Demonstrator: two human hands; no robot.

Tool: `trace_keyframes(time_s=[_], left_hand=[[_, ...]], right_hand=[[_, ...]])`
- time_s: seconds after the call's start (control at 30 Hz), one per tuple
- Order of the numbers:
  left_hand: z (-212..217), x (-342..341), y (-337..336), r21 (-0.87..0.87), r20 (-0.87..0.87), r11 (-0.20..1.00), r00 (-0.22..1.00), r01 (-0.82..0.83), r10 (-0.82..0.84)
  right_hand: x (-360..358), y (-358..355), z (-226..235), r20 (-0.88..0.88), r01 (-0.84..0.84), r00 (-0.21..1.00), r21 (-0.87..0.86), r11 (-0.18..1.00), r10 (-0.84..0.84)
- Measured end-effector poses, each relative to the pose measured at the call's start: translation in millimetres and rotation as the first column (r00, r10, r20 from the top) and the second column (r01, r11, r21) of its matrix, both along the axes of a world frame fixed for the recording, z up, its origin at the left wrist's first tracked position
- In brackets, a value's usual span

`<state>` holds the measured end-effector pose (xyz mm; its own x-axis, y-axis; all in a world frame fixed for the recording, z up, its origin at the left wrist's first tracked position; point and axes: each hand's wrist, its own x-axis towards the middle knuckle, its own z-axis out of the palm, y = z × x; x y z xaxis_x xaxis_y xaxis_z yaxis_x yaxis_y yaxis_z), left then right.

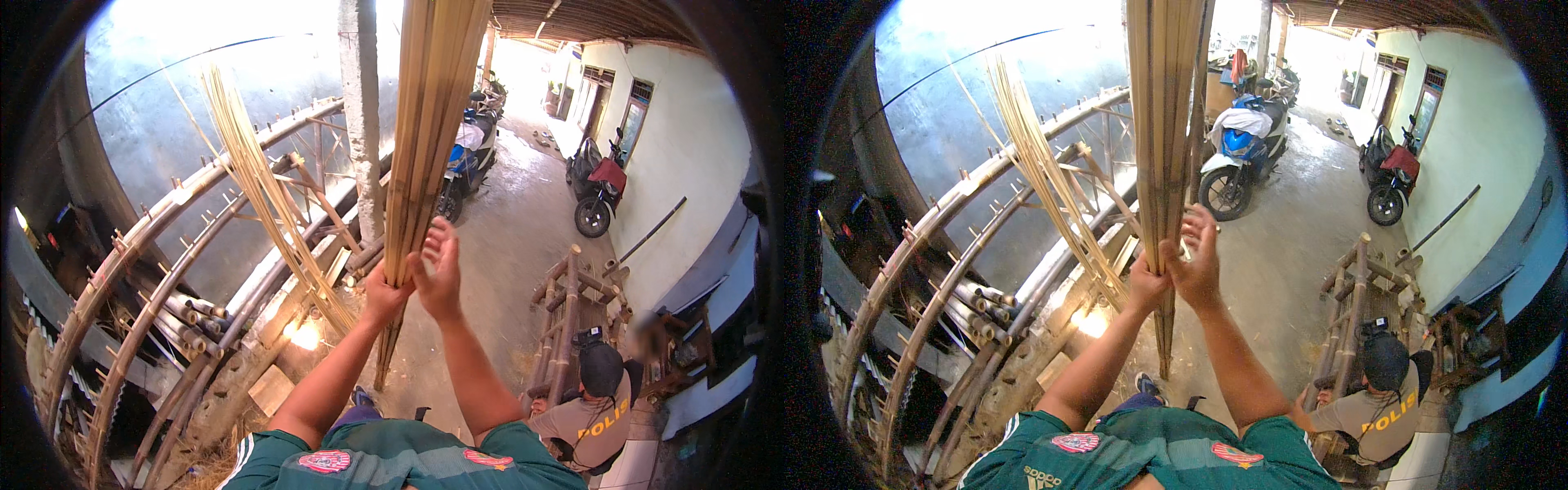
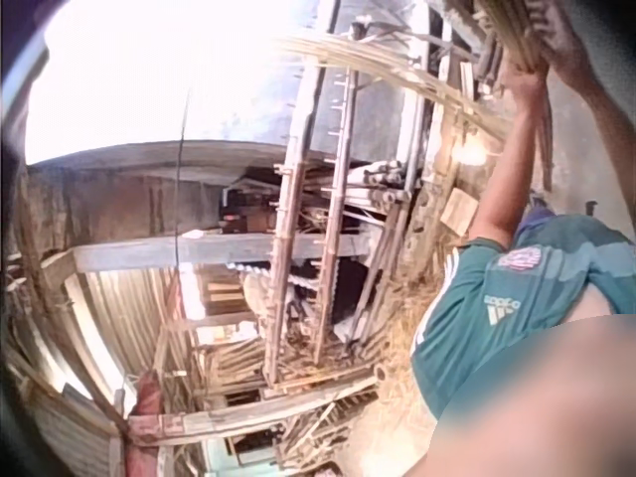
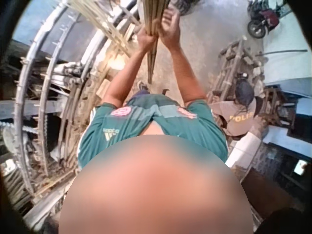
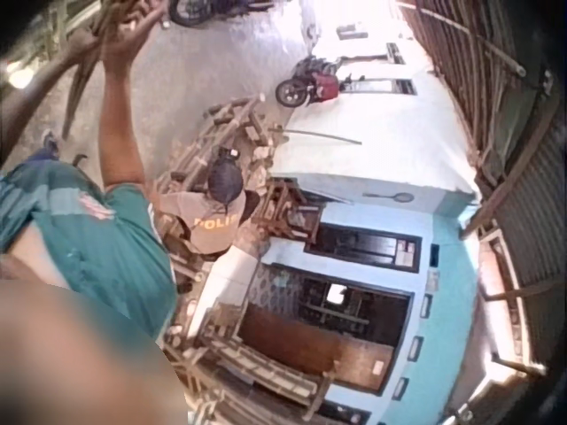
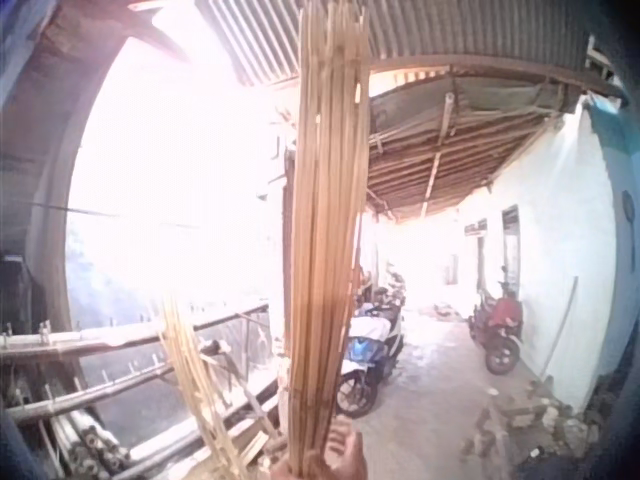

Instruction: The person sits on a straw-covered floor and uses a machete to split bamboo strips. They gather the strips, align them, and tie them into a bundle with a thin strip. The person then stands, carries the bundle, and places it on a bamboo rack.

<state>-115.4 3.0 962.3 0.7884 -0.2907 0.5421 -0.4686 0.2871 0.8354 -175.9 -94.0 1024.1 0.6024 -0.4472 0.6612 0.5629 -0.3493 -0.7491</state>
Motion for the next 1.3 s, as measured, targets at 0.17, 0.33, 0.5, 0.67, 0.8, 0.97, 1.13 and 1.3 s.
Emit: trace_keyframes(time_s=[0.17,0.33,0.5,0.67,0.8,0.97,1.13,1.3], left_hand=[[7,26,5,0.193,0.022,0.981,1.000,-0.010,0.006],[6,73,14,0.186,0.014,0.981,0.998,0.057,-0.061],[-1,138,25,0.067,-0.152,0.986,0.978,0.155,-0.144],[2,197,45,0.108,-0.177,0.994,0.984,0.033,-0.014],[5,227,51,0.040,-0.194,0.995,0.976,-0.095,0.101],[-5,257,48,-0.040,-0.188,0.985,0.970,-0.166,0.156],[-5,279,31,0.053,-0.141,0.894,0.883,-0.445,0.448],[30,303,-12,-0.101,-0.189,0.882,0.880,-0.460,0.437]], right_hand=[[57,-42,99,0.301,0.064,0.953,-0.052,0.997,-0.045],[109,-41,149,0.332,0.268,0.932,-0.351,0.897,-0.148],[192,-39,156,0.458,0.279,0.881,-0.293,0.915,-0.122],[241,-114,172,0.382,0.531,0.811,-0.168,0.830,-0.442],[253,-197,150,0.211,0.762,0.647,-0.134,0.634,-0.733],[248,-291,64,0.074,0.849,0.494,-0.256,0.462,-0.866],[259,-286,-82,-0.285,0.494,0.691,-0.485,0.722,-0.664],[267,-155,-176,-0.742,-0.382,0.669,-0.291,0.877,0.045]])
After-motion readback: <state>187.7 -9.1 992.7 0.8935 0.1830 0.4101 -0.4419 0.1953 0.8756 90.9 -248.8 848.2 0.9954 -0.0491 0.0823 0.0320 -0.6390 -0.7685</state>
